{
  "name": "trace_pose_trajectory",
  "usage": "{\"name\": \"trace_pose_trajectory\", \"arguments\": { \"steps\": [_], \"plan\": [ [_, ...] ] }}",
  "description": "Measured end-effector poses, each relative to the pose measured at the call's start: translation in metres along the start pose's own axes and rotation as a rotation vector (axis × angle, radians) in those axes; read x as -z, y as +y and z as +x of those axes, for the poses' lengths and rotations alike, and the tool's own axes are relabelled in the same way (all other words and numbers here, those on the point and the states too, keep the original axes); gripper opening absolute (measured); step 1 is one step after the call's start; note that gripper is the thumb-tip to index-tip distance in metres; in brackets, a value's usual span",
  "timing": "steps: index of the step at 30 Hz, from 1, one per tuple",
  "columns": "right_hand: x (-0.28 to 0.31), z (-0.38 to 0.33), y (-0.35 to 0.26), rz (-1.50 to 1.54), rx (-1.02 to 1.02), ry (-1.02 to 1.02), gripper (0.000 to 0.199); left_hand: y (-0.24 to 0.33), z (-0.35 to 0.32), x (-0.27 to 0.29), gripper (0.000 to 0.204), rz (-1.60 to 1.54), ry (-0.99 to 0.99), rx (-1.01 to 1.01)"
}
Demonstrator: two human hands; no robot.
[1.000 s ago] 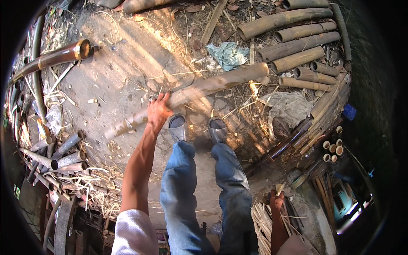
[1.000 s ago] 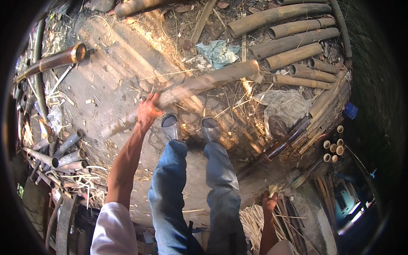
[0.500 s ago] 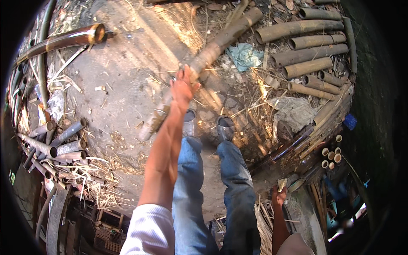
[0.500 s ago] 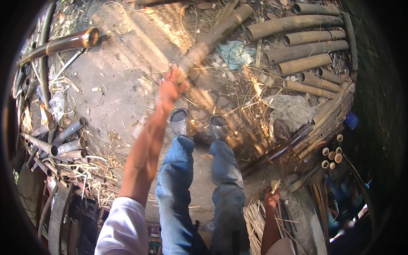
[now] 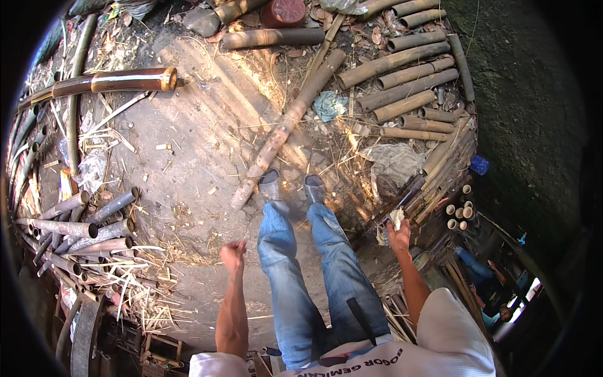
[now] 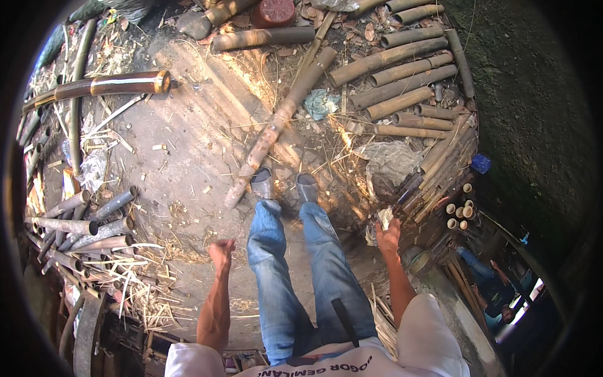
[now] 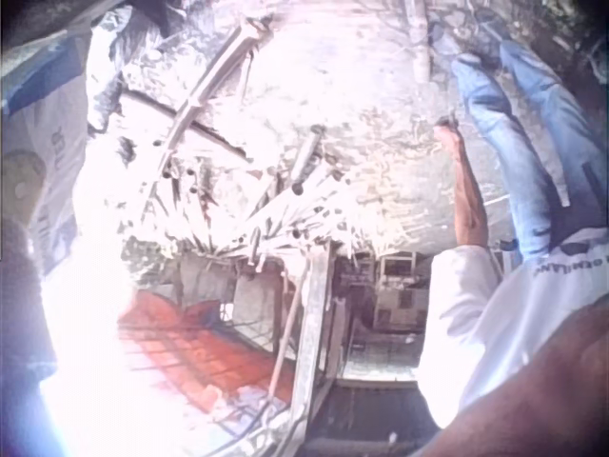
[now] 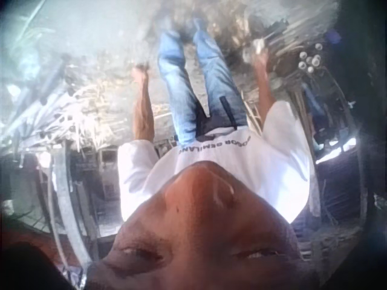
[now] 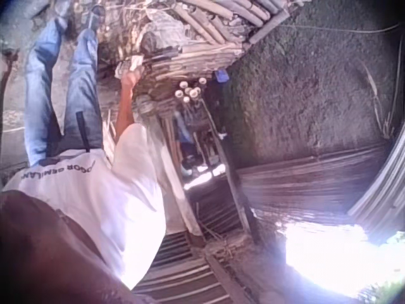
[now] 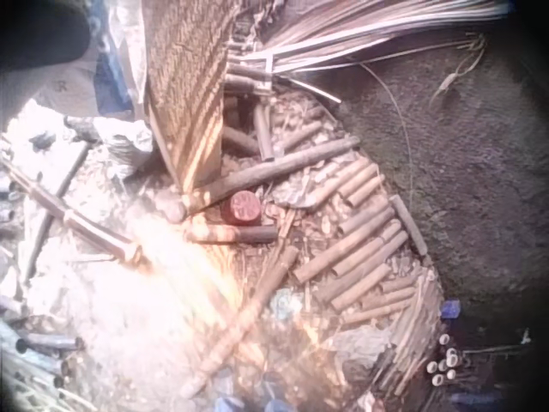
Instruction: The person sits on the ground and rubs a long bamboo pole with a cloth to polish its surface. They rotate the pole and continue rubbing along its length, then stand briefly before resuming the same rubbing action on the pole.
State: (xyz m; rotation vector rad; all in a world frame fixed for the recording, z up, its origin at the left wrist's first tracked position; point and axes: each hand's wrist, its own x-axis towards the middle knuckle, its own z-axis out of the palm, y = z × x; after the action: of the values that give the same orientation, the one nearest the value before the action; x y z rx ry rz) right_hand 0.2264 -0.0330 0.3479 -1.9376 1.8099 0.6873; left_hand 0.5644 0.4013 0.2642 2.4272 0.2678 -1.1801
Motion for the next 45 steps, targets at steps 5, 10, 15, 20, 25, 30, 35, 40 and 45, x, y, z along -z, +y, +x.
{"name": "trace_pose_trajectory", "arguments": {
  "steps": [5,10,15,20,25,30,35,40,45],
  "plan": [
    [0.014,0.008,-0.025,-0.015,0.219,0.149,0.053,-0.061,-0.054,0.054,0.029,0.064,0.046,0.104],
    [0.030,0.018,-0.062,0.018,0.215,0.140,0.049,-0.096,-0.073,0.029,0.055,-0.355,0.138,-0.024],
    [0.056,0.015,-0.105,-0.074,0.331,0.154,0.047,-0.056,-0.072,0.018,0.062,-0.598,-0.181,0.211],
    [0.079,0.022,-0.110,0.052,0.455,0.213,0.053,-0.002,-0.093,0.009,0.038,-0.666,0.126,0.041],
    [0.092,0.050,-0.088,-0.042,0.468,0.189,0.054,-0.011,-0.110,0.020,0.023,-0.530,0.116,0.191],
    [0.109,0.080,-0.070,-0.197,0.372,0.090,0.071,-0.018,-0.151,0.029,0.052,-0.649,0.107,0.403],
    [0.146,0.103,-0.059,-0.060,0.252,-0.020,0.084,0.008,-0.191,0.019,0.055,-0.802,0.211,0.415],
    [0.195,0.124,-0.056,0.627,-0.132,-0.338,0.054,0.079,-0.214,0.022,0.043,-0.604,0.346,0.114],
    [0.240,0.130,-0.083,1.189,-0.228,-0.649,0.044,0.138,-0.229,0.071,0.038,-0.413,0.371,-0.082]
  ]
}}
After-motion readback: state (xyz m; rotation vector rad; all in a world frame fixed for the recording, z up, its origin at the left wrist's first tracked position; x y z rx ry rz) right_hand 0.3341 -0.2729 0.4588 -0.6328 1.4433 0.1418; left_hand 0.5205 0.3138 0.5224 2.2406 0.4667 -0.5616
